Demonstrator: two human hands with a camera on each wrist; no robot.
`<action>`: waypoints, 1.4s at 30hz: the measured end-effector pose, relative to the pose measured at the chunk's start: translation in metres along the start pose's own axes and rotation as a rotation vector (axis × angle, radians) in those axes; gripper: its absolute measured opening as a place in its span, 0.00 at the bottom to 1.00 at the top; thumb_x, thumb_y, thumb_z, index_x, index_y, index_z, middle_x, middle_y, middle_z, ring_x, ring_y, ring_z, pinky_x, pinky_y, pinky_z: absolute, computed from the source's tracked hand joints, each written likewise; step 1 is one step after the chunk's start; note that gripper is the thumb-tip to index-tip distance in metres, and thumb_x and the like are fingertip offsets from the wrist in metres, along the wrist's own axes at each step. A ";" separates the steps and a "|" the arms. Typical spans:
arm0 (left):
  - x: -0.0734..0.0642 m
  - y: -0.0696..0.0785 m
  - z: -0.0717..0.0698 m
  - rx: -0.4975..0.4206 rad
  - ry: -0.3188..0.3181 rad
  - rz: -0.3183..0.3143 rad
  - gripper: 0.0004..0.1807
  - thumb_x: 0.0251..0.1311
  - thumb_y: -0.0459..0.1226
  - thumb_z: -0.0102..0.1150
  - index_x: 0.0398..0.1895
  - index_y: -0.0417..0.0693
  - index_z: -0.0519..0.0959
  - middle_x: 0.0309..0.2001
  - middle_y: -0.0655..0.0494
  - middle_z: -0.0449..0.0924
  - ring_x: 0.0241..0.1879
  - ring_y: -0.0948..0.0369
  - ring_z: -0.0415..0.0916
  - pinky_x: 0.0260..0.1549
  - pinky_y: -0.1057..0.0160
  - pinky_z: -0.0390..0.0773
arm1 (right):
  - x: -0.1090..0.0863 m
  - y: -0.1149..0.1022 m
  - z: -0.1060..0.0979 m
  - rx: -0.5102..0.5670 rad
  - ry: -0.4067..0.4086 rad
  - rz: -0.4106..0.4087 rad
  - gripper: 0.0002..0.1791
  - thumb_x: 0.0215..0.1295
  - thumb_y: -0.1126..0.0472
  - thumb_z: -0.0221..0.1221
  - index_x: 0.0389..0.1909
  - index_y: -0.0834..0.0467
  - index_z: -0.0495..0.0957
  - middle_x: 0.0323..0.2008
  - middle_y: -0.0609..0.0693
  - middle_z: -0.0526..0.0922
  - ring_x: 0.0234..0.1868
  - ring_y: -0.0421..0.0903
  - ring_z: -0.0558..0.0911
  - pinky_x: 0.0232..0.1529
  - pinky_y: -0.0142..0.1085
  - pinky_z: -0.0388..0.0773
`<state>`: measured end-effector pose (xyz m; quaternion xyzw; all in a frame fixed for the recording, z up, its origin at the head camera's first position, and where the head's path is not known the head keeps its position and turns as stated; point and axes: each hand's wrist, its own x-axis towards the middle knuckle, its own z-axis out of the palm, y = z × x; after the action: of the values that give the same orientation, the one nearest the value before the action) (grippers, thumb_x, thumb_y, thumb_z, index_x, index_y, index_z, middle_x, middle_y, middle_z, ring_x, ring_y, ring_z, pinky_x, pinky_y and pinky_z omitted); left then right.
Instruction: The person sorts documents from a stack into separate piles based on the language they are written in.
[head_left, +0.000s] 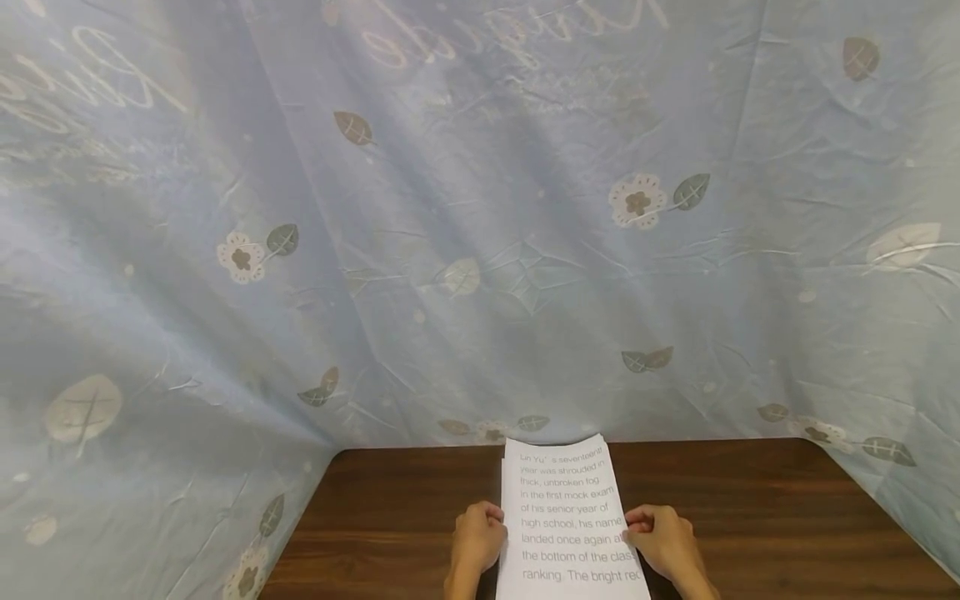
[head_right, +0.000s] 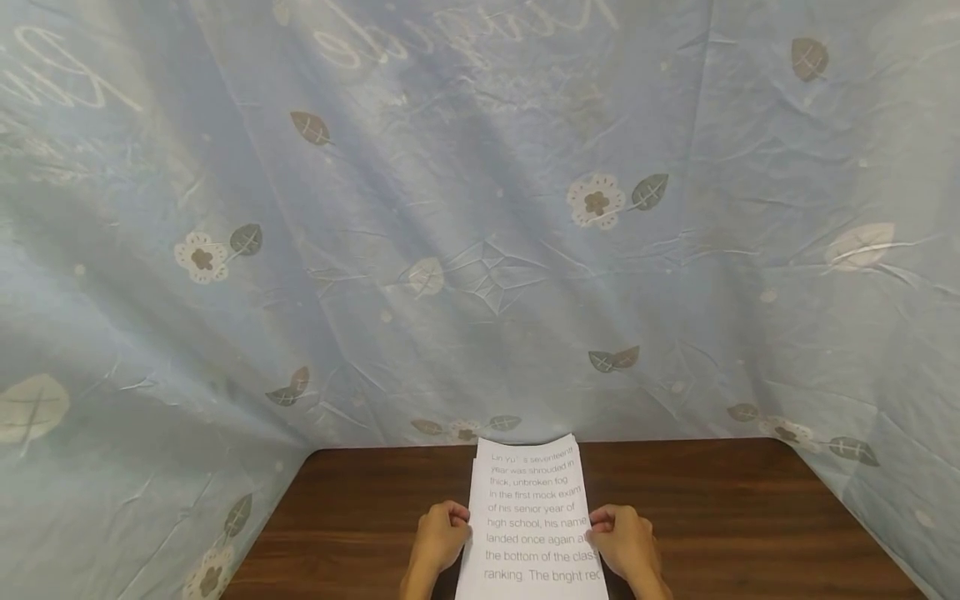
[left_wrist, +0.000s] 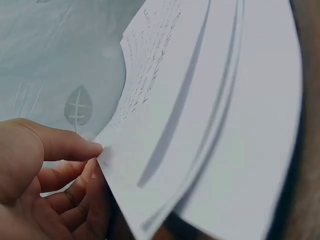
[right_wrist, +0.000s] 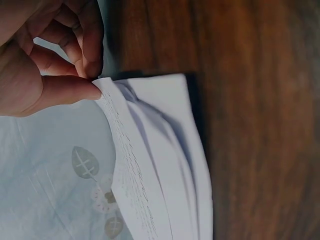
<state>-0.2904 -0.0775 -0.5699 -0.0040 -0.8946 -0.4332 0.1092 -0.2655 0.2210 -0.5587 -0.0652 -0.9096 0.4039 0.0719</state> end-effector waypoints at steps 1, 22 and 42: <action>0.000 0.000 0.000 -0.004 -0.001 0.001 0.07 0.51 0.29 0.61 0.33 0.43 0.85 0.26 0.57 0.83 0.26 0.59 0.76 0.27 0.54 0.77 | 0.000 0.000 0.000 0.001 0.000 0.001 0.09 0.55 0.64 0.74 0.38 0.56 0.90 0.28 0.41 0.87 0.35 0.42 0.83 0.37 0.45 0.79; 0.002 0.001 -0.002 -0.098 0.004 -0.052 0.07 0.50 0.29 0.76 0.32 0.44 0.88 0.26 0.59 0.87 0.27 0.64 0.81 0.29 0.60 0.82 | 0.002 0.003 0.002 0.032 0.025 0.006 0.10 0.54 0.63 0.75 0.39 0.58 0.91 0.30 0.43 0.91 0.35 0.41 0.87 0.44 0.50 0.84; 0.001 0.014 -0.007 -0.007 0.089 -0.098 0.08 0.50 0.32 0.75 0.33 0.50 0.87 0.31 0.60 0.84 0.33 0.61 0.79 0.36 0.52 0.79 | 0.002 -0.005 -0.002 0.087 -0.008 0.023 0.09 0.60 0.63 0.71 0.42 0.57 0.91 0.34 0.45 0.91 0.37 0.43 0.86 0.38 0.42 0.83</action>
<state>-0.2886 -0.0738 -0.5547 0.0588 -0.8865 -0.4408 0.1276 -0.2671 0.2192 -0.5539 -0.0709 -0.8906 0.4443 0.0663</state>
